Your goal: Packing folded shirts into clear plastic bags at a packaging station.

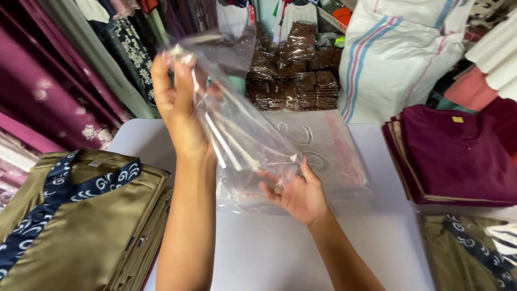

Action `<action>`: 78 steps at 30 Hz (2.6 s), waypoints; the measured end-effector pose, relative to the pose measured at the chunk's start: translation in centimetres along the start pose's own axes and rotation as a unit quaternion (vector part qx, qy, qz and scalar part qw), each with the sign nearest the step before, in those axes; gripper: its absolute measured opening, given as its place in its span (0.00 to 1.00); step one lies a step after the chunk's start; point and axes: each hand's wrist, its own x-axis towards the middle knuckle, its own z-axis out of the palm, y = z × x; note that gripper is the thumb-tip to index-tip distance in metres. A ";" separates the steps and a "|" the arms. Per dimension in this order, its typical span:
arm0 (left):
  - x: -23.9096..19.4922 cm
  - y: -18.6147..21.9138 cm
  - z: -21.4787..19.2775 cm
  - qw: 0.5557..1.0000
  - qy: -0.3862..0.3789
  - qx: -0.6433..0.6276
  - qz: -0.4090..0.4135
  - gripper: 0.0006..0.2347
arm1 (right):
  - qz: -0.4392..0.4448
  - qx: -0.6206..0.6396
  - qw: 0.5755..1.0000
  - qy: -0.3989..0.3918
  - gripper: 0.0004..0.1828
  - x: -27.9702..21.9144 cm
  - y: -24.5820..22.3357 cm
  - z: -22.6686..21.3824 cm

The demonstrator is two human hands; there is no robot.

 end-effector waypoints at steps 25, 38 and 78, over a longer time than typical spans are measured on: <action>-15.7 -5.4 -9.4 0.584 -0.170 0.791 -0.068 0.19 | -0.256 -0.423 0.788 0.367 0.43 -7.2 -4.9 -10.9; -28.4 -15.8 -9.1 0.598 -0.313 0.735 -0.065 0.08 | -0.312 -0.698 0.491 0.417 0.47 -9.6 -1.2 -9.2; -24.3 -1.5 -7.3 0.805 -0.311 0.505 -0.014 0.07 | -0.286 -0.408 0.821 0.279 0.09 -9.9 5.6 -1.0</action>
